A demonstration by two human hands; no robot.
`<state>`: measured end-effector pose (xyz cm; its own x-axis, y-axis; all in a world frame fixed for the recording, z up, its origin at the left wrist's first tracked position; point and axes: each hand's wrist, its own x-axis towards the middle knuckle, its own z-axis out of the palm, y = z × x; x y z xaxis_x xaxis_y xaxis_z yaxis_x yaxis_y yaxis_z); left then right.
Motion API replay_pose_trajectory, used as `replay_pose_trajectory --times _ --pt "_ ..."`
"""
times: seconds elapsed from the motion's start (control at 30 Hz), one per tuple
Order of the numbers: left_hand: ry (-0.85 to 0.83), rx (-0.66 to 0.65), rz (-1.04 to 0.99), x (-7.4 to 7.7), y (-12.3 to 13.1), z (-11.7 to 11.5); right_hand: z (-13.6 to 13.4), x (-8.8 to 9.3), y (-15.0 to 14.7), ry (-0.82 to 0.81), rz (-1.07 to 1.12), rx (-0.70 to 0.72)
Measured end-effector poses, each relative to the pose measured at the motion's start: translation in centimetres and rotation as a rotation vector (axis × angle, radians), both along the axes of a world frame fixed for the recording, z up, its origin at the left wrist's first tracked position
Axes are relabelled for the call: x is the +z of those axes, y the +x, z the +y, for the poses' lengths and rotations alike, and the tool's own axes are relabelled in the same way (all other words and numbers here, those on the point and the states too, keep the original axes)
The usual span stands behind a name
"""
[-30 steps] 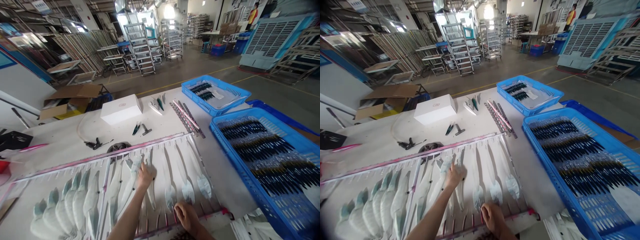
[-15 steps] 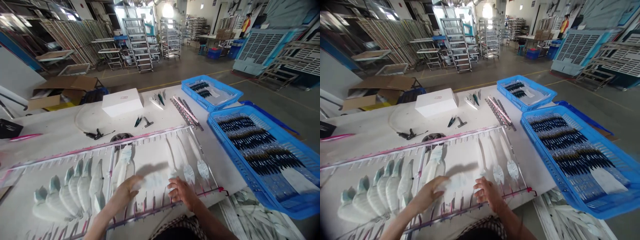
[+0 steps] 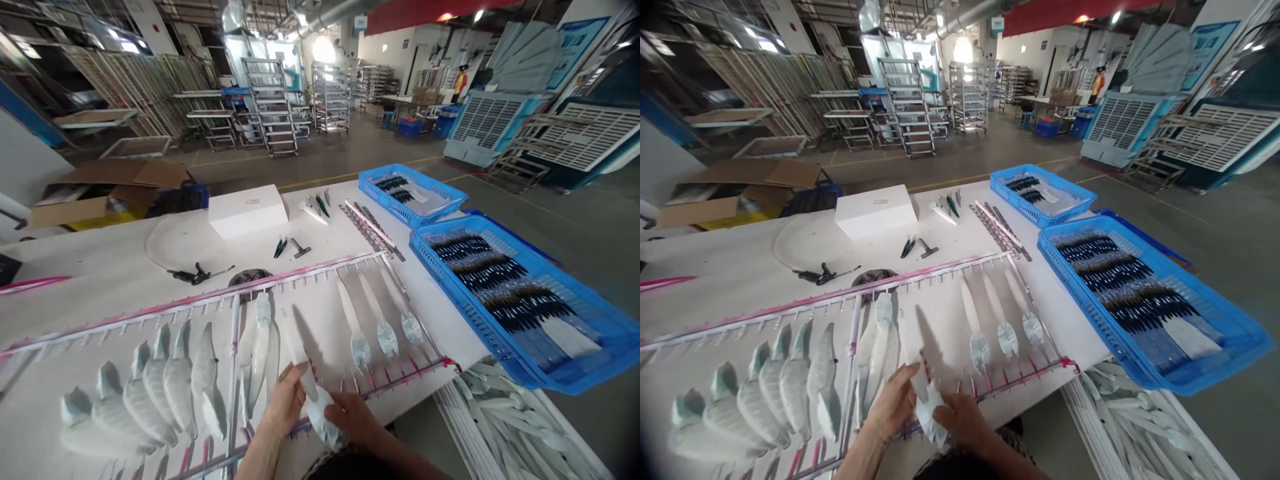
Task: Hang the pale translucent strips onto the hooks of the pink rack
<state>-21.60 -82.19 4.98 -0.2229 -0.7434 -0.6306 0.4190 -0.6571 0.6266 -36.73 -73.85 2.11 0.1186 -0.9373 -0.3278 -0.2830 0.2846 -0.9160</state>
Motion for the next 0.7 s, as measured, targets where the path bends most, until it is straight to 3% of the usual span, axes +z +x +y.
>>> replay_pose_trajectory --times 0.13,0.27,0.5,0.7 --pt "-0.196 0.264 0.022 0.5 -0.2 -2.0 -0.9 -1.3 -0.8 0.134 0.517 -0.109" --pt "-0.175 0.377 0.072 -0.2 -0.5 -4.2 -3.3 -2.0 -0.5 0.257 0.757 0.009" --pt "0.017 0.428 0.09 -4.6 -1.7 -3.5 -3.8 -3.3 0.2 0.143 0.816 0.104" --pt "0.042 0.428 0.108 -5.2 -2.0 -2.6 -3.4 -4.3 -0.2 0.133 0.789 0.121"
